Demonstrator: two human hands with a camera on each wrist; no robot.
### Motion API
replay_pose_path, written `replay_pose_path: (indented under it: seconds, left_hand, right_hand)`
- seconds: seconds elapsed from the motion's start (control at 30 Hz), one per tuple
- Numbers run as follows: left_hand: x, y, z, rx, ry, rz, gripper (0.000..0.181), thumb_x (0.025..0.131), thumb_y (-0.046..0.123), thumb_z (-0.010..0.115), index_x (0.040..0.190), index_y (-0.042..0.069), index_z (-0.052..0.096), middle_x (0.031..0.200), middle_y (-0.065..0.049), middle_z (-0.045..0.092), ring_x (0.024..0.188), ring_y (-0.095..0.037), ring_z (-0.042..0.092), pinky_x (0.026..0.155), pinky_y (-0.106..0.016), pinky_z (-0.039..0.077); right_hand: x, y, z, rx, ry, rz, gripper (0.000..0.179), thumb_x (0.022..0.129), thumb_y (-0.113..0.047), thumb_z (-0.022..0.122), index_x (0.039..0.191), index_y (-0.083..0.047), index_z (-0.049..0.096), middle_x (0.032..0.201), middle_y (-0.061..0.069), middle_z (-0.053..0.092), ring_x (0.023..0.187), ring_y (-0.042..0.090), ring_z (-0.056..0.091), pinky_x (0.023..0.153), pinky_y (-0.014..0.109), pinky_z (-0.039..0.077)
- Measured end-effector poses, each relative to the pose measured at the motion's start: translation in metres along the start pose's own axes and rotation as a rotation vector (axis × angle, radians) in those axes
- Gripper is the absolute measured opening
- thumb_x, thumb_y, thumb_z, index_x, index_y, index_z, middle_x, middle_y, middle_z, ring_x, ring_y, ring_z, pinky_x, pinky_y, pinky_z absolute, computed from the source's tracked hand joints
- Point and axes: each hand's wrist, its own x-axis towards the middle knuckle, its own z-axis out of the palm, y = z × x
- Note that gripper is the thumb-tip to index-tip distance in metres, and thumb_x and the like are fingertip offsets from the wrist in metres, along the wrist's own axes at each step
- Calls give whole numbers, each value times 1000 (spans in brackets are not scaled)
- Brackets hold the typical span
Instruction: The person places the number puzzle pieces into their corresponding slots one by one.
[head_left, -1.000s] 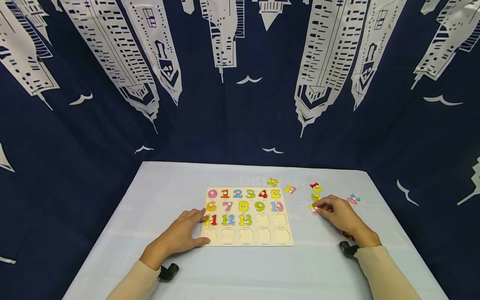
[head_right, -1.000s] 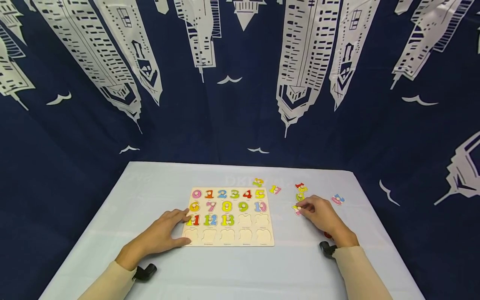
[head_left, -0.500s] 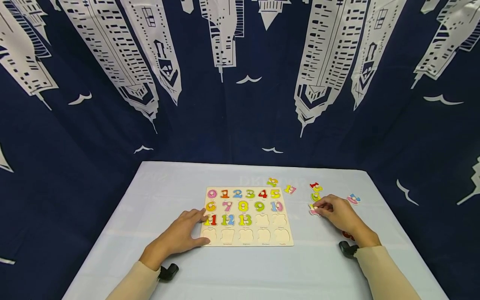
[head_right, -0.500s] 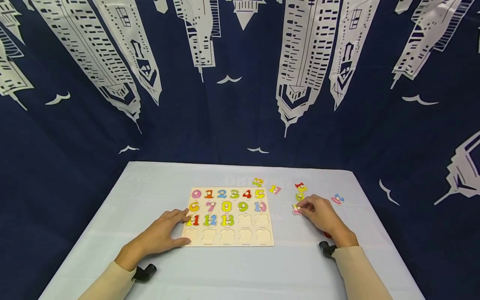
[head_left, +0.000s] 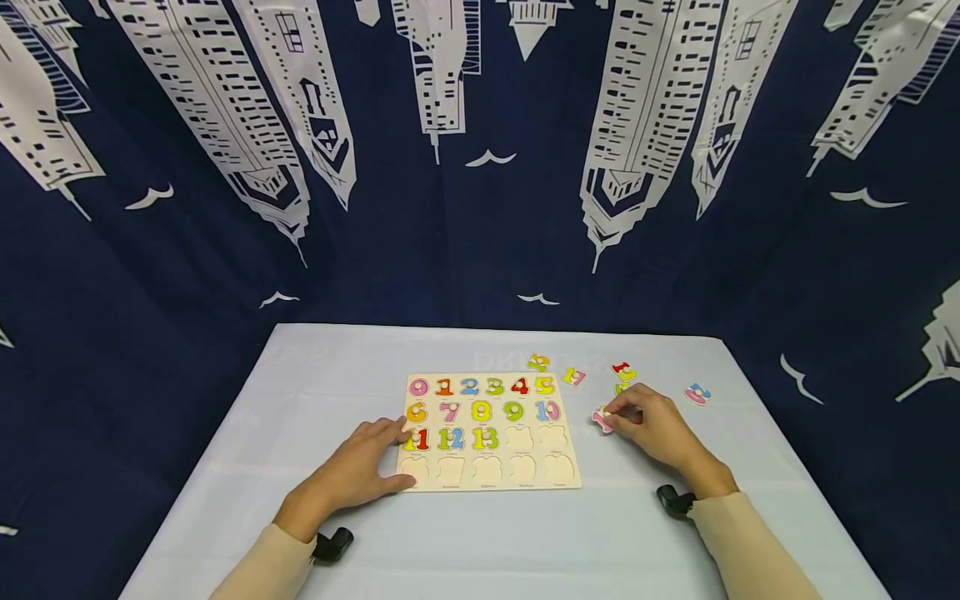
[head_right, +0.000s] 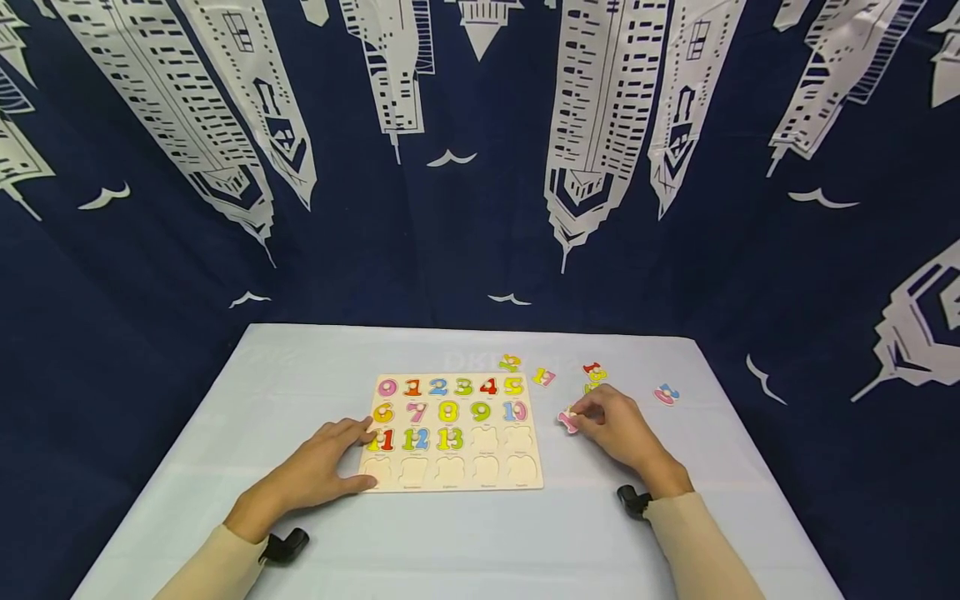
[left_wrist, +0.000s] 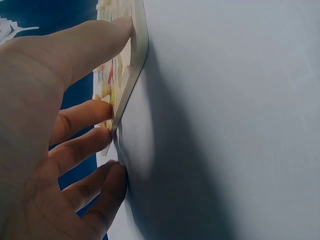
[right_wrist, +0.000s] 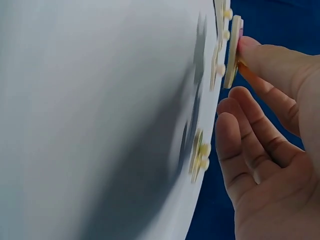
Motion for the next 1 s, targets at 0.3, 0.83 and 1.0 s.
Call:
replay_pose_path:
  seconds: [0.3,0.83,1.0]
  left_hand:
    - [1,0,1,0,1,2,99,93,45,99,172,3,55,153,-3,75,154,-37,60,135,-62,48]
    - [-2,0,0,9,-4,2,99,93,45,100,171,3,56,153,-3,75,152,-36,62,135,-61,49]
    - [-1,0,0,4,-4,10,99,93,45,100,171,4,56,155,-3,74,152,-36,61,135,-61,49]
  right_hand:
    - [3,-25,14,19,-2,-44,16,98,-12,95,101,-22,83,113,-2,78,103,19,72,87,25,63]
    - [15,-91,61,118,-113,-139,13,98,-11,95,100,-17,83,99,-4,73,87,11,66,77,23,58]
    - [16,-103,73,104,-135,-147,12,99,-13,94,102,-17,83,100,-5,73,88,8,64,79,22,58]
